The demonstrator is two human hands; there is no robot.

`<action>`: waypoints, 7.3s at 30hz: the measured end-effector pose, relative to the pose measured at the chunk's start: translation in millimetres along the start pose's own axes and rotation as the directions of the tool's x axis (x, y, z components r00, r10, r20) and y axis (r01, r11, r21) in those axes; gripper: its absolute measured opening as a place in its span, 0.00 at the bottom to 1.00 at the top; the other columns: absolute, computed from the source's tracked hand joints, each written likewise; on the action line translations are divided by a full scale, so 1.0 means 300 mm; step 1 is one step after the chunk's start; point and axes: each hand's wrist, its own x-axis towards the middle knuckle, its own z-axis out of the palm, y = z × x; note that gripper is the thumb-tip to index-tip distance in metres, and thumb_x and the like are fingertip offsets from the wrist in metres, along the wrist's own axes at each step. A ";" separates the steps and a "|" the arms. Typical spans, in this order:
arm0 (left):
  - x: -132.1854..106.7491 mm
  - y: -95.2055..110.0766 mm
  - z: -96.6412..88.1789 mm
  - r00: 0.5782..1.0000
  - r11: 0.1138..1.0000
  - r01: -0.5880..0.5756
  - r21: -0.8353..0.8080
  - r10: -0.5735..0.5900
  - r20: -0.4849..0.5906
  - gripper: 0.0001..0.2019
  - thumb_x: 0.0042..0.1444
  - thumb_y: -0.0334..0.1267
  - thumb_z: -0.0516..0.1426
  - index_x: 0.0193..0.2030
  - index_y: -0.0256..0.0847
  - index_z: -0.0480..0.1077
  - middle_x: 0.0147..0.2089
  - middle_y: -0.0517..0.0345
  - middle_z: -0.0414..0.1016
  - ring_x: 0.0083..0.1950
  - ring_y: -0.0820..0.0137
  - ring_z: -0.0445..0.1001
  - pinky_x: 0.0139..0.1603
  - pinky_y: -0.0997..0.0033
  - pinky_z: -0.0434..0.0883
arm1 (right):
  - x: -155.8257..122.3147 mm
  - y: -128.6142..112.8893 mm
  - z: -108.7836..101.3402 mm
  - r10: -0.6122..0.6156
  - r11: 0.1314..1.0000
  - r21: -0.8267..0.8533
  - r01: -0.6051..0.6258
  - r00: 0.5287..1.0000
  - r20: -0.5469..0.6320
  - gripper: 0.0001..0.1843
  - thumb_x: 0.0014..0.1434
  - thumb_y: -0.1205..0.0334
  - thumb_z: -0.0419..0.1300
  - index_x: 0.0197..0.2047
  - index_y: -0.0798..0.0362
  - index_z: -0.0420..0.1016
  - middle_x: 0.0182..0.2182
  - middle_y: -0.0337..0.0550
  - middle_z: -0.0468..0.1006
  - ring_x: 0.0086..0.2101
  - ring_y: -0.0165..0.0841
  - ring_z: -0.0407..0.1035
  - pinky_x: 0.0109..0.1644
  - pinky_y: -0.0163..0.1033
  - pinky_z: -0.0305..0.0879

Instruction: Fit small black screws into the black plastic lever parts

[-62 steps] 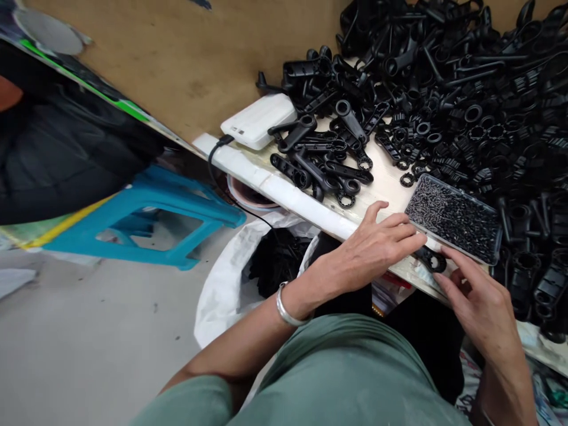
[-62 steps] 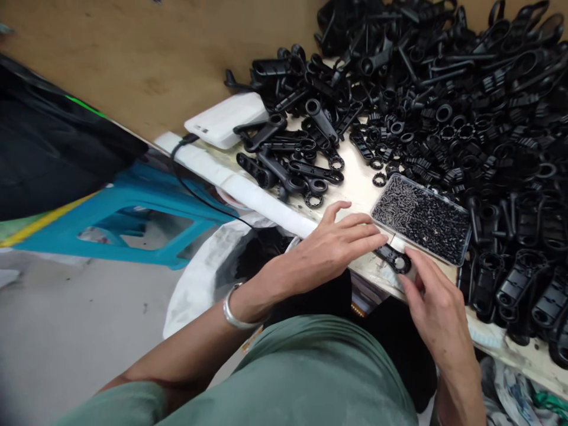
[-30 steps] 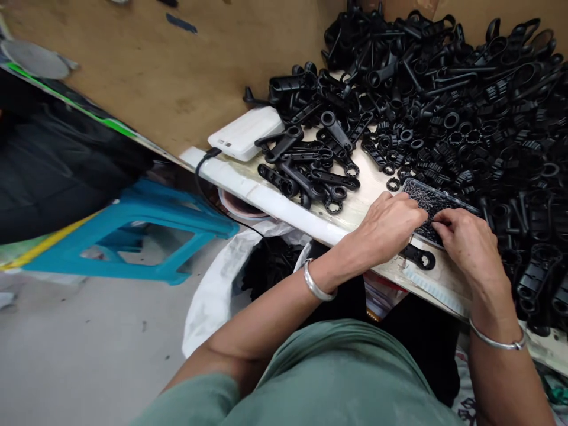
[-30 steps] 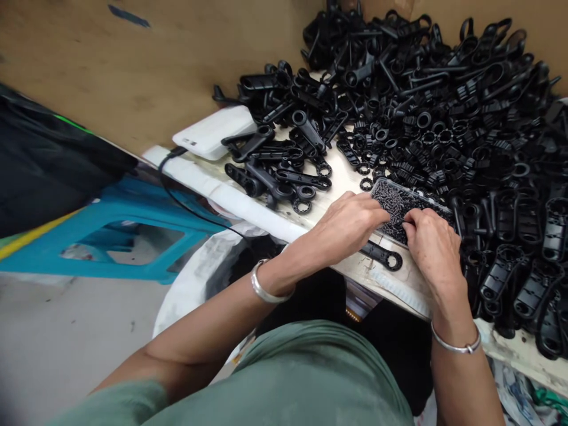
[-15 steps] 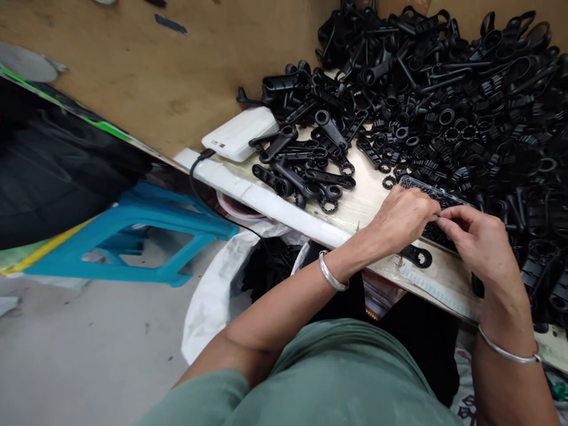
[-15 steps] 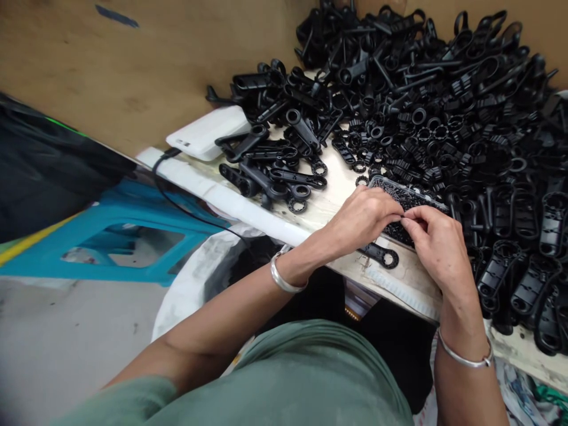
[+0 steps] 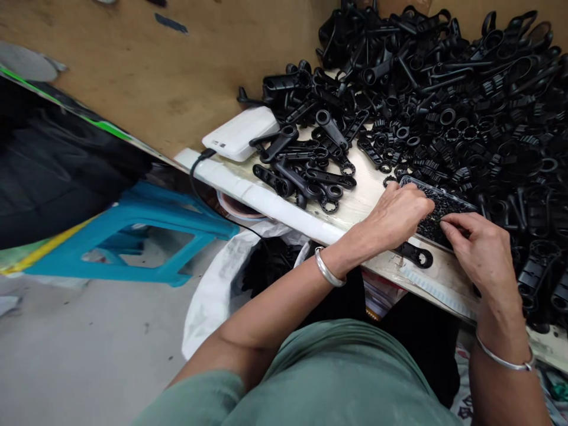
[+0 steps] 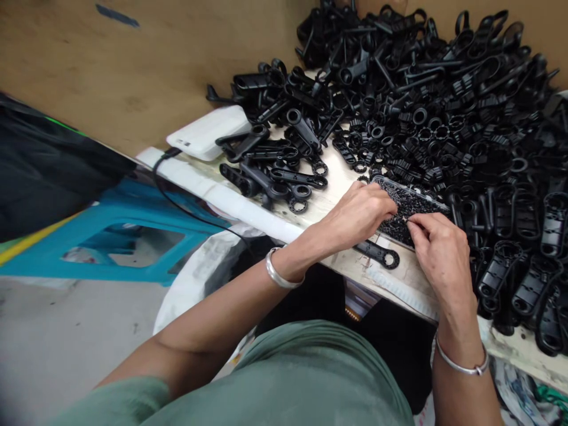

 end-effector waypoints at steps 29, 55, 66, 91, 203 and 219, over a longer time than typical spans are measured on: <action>0.091 0.027 0.089 0.914 0.854 -0.385 0.350 0.406 0.016 0.11 0.63 0.24 0.55 0.31 0.36 0.74 0.33 0.51 0.77 0.45 0.61 0.70 0.46 0.59 0.55 | -0.090 -0.027 -0.010 0.442 0.423 0.868 -0.262 0.895 0.055 0.08 0.46 0.63 0.74 0.31 0.52 0.82 0.36 0.43 0.83 0.26 0.29 0.76 0.33 0.34 0.78; -0.018 0.023 0.022 0.963 0.556 0.085 -0.827 -0.259 -0.075 0.07 0.54 0.24 0.60 0.36 0.35 0.79 0.37 0.56 0.82 0.40 0.72 0.79 0.47 0.73 0.74 | -0.129 -0.036 0.019 0.436 0.133 0.945 -0.299 0.874 0.215 0.14 0.46 0.61 0.76 0.38 0.51 0.83 0.32 0.43 0.84 0.27 0.32 0.79 0.37 0.36 0.80; -0.113 0.114 0.035 0.940 0.224 0.083 -0.971 -0.342 0.002 0.02 0.51 0.27 0.63 0.33 0.34 0.78 0.33 0.58 0.79 0.34 0.76 0.75 0.37 0.77 0.73 | -0.170 -0.062 0.022 0.374 0.124 0.945 -0.304 0.896 0.239 0.10 0.51 0.58 0.74 0.38 0.47 0.84 0.30 0.40 0.83 0.26 0.29 0.77 0.34 0.35 0.79; -0.160 0.119 0.031 0.957 0.231 0.100 -0.968 -0.290 0.030 0.05 0.50 0.24 0.63 0.33 0.35 0.77 0.33 0.58 0.79 0.35 0.75 0.76 0.41 0.76 0.74 | -0.196 -0.174 -0.051 0.310 0.731 0.661 -0.169 0.945 -0.101 0.08 0.54 0.59 0.71 0.36 0.50 0.78 0.31 0.39 0.81 0.26 0.31 0.77 0.33 0.36 0.80; -0.288 0.066 0.112 0.966 0.956 -0.128 -0.266 0.060 -0.250 0.09 0.67 0.26 0.51 0.46 0.35 0.73 0.43 0.53 0.80 0.46 0.71 0.76 0.52 0.72 0.73 | -0.228 -0.097 -0.006 -0.003 0.992 0.126 0.020 0.992 -0.129 0.08 0.62 0.57 0.62 0.35 0.48 0.82 0.25 0.36 0.81 0.18 0.27 0.68 0.25 0.33 0.70; -0.283 0.058 0.117 0.959 0.957 -0.154 -0.247 0.084 -0.272 0.08 0.65 0.25 0.53 0.45 0.34 0.73 0.43 0.54 0.81 0.44 0.70 0.76 0.50 0.71 0.75 | -0.190 -0.049 -0.019 0.079 0.962 0.264 -0.074 0.997 -0.009 0.08 0.59 0.55 0.64 0.33 0.49 0.82 0.27 0.38 0.83 0.24 0.32 0.76 0.26 0.34 0.71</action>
